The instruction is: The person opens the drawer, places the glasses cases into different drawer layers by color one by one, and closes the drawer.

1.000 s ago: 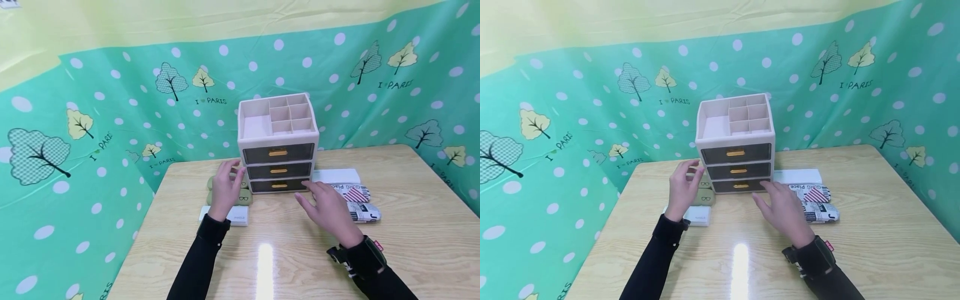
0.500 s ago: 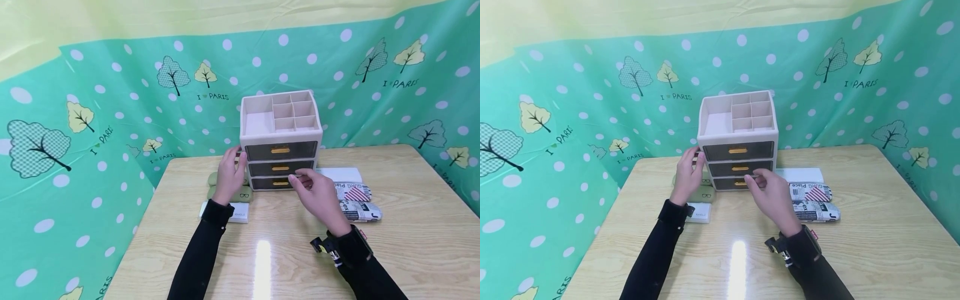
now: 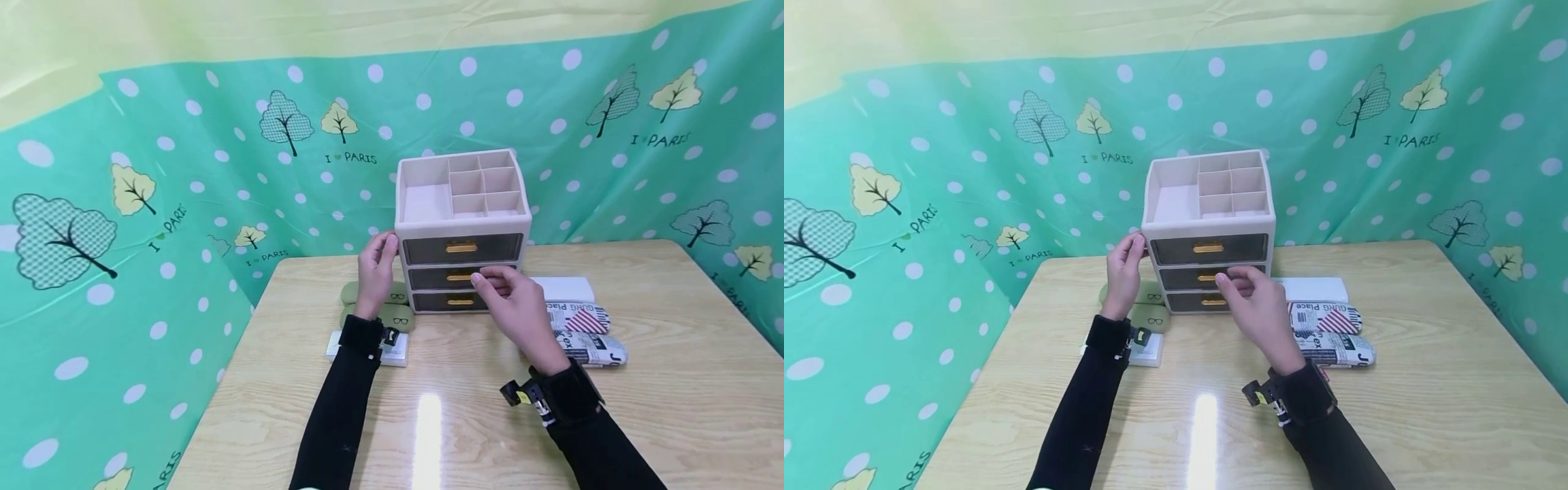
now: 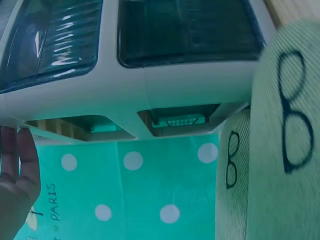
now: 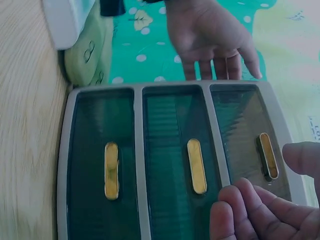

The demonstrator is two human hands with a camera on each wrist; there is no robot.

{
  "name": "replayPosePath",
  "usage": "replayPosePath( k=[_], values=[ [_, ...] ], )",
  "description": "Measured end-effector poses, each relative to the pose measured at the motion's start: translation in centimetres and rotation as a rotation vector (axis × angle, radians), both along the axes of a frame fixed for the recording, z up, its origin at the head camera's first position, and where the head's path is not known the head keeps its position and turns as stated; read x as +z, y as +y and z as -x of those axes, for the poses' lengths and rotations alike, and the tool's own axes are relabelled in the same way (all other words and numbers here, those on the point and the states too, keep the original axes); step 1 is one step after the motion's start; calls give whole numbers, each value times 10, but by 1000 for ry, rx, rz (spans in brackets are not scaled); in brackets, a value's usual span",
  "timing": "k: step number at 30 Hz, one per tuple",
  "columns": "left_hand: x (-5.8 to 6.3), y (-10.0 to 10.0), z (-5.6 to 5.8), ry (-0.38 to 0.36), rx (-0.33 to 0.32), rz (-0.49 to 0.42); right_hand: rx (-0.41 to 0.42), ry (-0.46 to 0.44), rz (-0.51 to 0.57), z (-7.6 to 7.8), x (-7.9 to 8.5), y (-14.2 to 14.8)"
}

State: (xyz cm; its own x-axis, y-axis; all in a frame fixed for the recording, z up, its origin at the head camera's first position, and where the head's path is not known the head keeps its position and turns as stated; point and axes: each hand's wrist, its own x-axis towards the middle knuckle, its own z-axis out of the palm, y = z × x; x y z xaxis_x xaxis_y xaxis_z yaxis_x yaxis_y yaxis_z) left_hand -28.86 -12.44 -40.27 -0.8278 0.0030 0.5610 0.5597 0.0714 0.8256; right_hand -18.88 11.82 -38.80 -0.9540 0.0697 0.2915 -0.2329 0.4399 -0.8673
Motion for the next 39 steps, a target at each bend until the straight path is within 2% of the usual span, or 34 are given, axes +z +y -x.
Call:
replayPosePath(
  k=[4,9,12,20,26,29,39],
  values=[
    [-1,-2,2,-13,-32,-71,61,-90,149,4,1,-4],
    [-2,-5,6,-26,-85,-84,123,-192,354,8,5,-5],
    [-1,-5,6,-32,-92,-70,140,-217,414,11,7,-6],
    [0,-10,8,-64,-58,-8,130,-219,452,23,7,-15],
    [-1,-12,9,-91,-78,-1,133,-227,518,30,8,-21],
    [-1,-12,9,-85,-78,3,134,-245,565,32,9,-24],
    [-3,-15,9,-58,-97,11,144,-248,624,38,11,-32]
  ],
)
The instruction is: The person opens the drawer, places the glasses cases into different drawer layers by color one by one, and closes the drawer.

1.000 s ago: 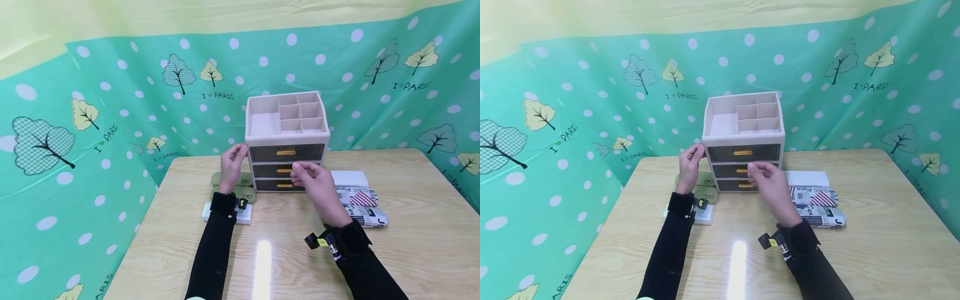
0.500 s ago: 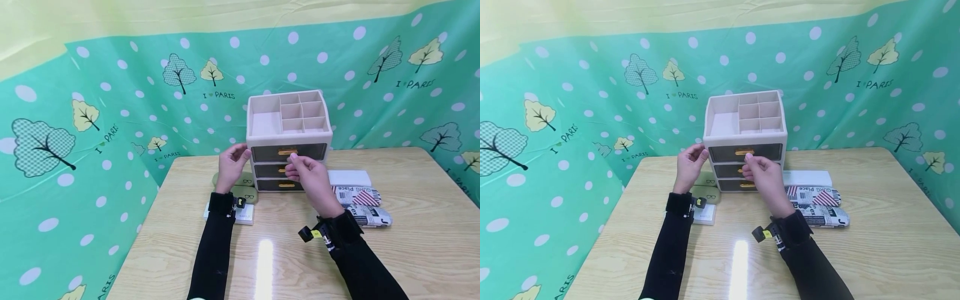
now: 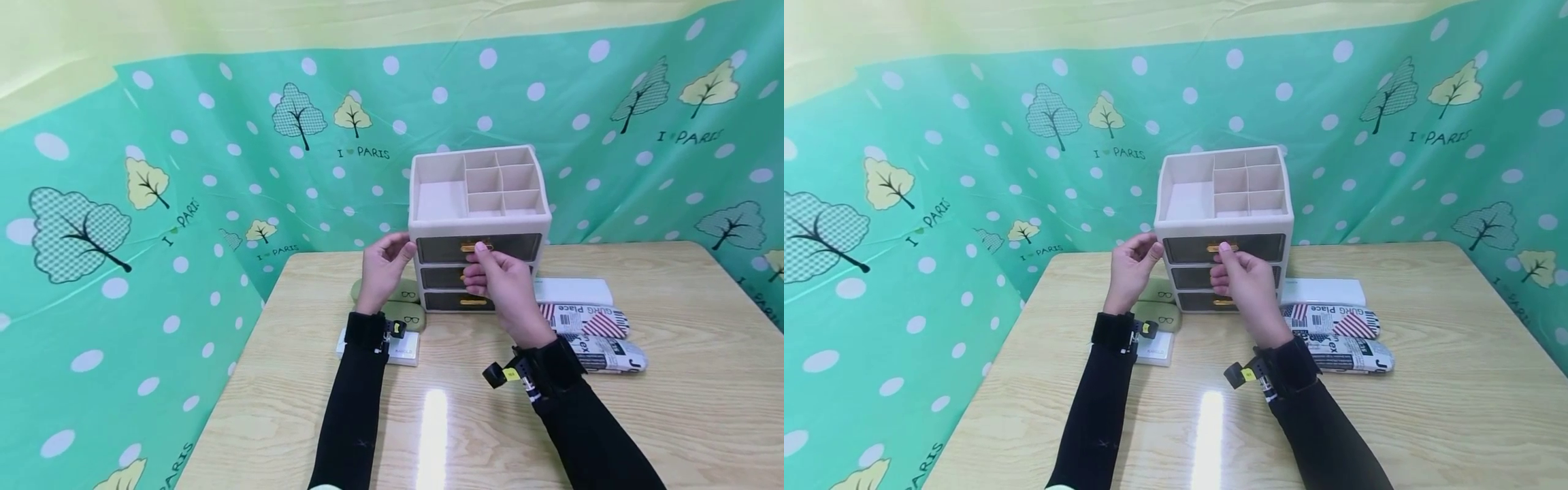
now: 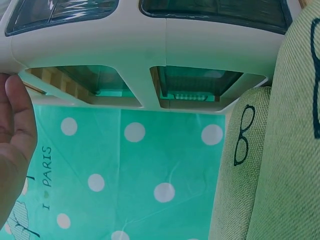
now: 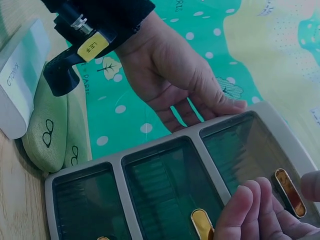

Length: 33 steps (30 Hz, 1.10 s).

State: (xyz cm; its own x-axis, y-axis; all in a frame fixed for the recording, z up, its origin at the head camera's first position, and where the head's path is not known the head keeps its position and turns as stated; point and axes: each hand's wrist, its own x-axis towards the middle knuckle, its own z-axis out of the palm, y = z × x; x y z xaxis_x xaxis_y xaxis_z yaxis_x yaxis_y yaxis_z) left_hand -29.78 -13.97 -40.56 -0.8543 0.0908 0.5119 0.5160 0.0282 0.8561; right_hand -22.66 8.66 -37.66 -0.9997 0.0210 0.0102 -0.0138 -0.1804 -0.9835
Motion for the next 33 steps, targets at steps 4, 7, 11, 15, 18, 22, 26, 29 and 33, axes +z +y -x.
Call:
replayPosePath(
  k=[4,7,11,15,18,22,26,29,33],
  values=[
    [-1,0,-2,-20,4,-7,9,-39,36,1,0,-2],
    [-3,-1,-4,-35,16,-10,13,-58,83,1,0,-4],
    [-3,1,-4,-46,28,-8,-7,-33,115,1,0,-7],
    [-2,2,-2,-55,28,-15,-50,0,130,2,1,-9],
    [-1,4,-2,-61,28,-23,-81,8,146,3,2,-11],
    [-2,5,0,-64,28,-32,-114,0,130,4,3,-14],
    [-3,5,1,-43,30,-32,-133,-7,91,4,2,-15],
    [-4,5,2,-26,38,-23,-143,-13,79,5,2,-16],
    [-4,5,1,-19,44,-22,-155,-23,80,4,2,-16]
  ],
)
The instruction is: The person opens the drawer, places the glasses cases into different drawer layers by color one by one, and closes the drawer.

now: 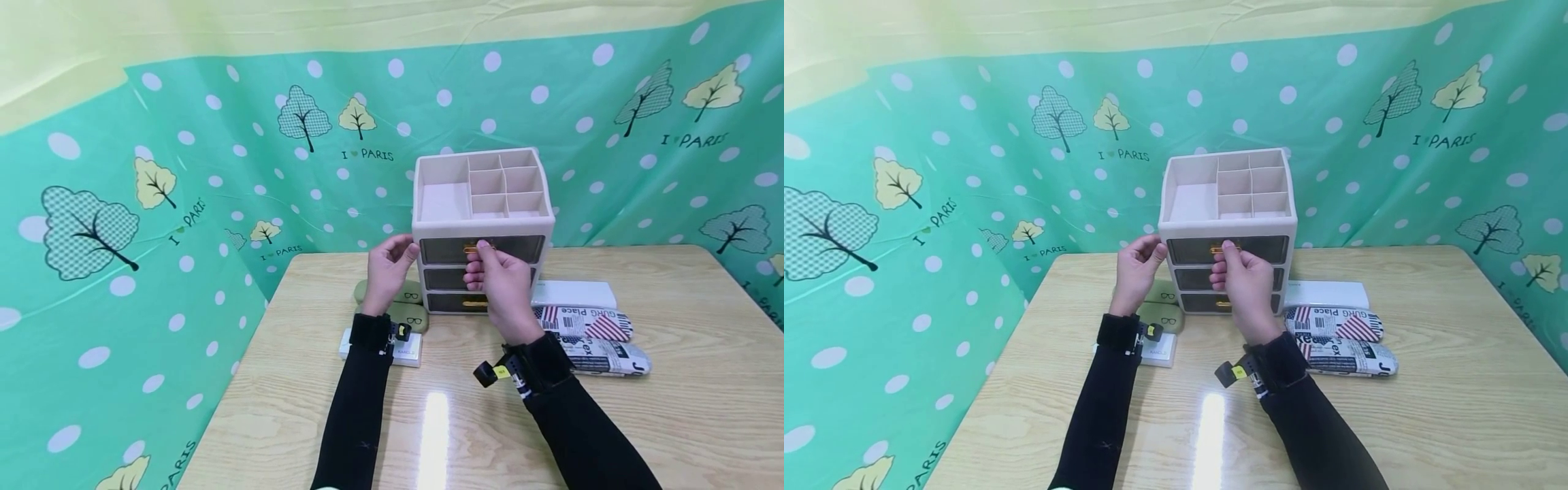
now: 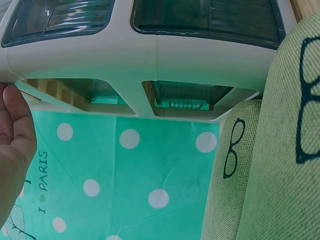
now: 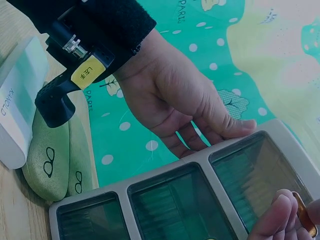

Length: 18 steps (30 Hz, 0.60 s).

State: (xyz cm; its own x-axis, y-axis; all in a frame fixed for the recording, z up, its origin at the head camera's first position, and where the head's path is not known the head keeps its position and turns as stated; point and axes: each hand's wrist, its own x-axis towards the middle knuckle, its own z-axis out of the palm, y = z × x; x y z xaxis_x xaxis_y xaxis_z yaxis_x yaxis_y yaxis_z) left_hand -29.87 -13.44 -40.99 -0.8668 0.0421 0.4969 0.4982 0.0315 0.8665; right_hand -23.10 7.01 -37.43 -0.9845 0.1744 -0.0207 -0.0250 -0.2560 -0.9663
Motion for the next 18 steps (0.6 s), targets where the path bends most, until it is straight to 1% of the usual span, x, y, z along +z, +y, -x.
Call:
replayPosePath(
  k=[7,12,18],
  values=[
    [0,1,-1,-7,-5,-4,-12,-8,22,-2,0,-2],
    [0,1,-1,-8,1,2,-9,6,35,-6,2,-2],
    [2,2,0,-37,10,-1,7,17,58,-9,2,0]
  ],
)
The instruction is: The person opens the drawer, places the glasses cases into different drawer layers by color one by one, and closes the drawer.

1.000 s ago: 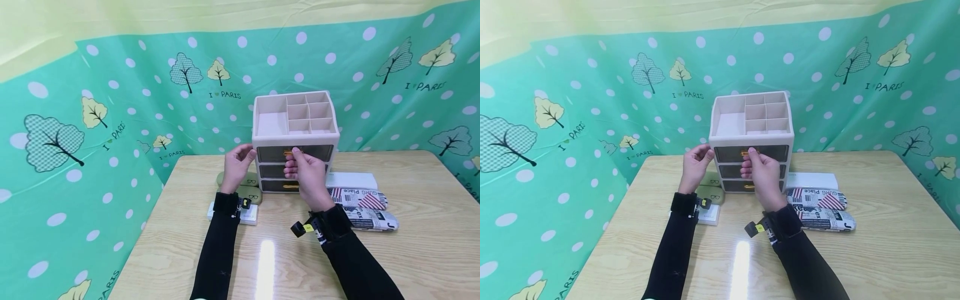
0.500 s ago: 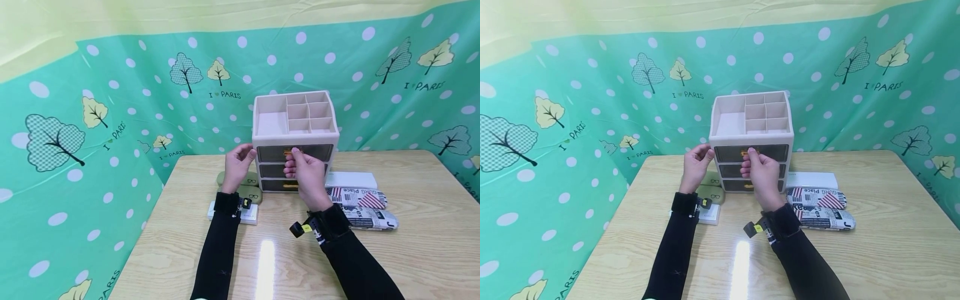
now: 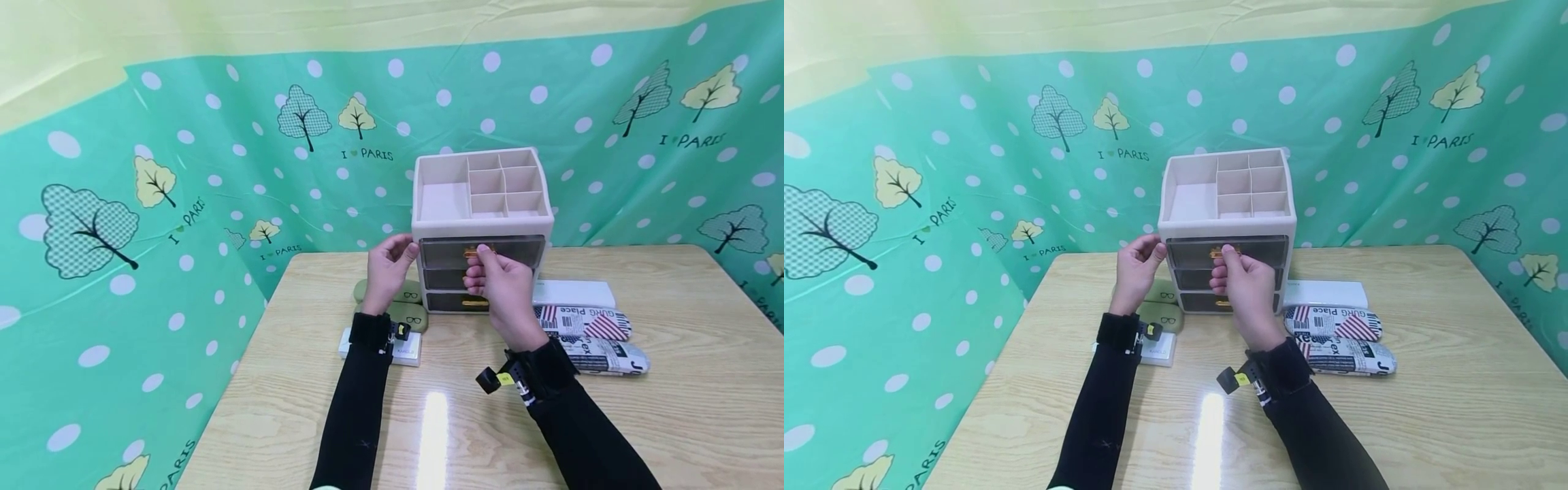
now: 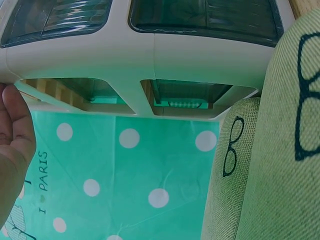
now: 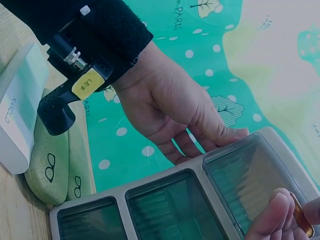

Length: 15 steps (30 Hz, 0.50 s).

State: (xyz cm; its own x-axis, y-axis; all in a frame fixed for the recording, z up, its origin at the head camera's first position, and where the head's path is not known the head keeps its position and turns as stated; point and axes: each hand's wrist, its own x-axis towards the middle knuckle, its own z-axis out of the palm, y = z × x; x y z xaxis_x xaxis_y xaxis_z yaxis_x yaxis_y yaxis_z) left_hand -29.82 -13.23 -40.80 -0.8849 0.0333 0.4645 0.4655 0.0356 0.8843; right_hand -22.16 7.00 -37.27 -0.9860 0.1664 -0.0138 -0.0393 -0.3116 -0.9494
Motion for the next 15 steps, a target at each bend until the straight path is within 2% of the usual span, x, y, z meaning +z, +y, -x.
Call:
replayPosePath(
  k=[15],
  values=[
    [1,0,1,-22,4,-5,27,0,-7,-10,0,3]
  ],
)
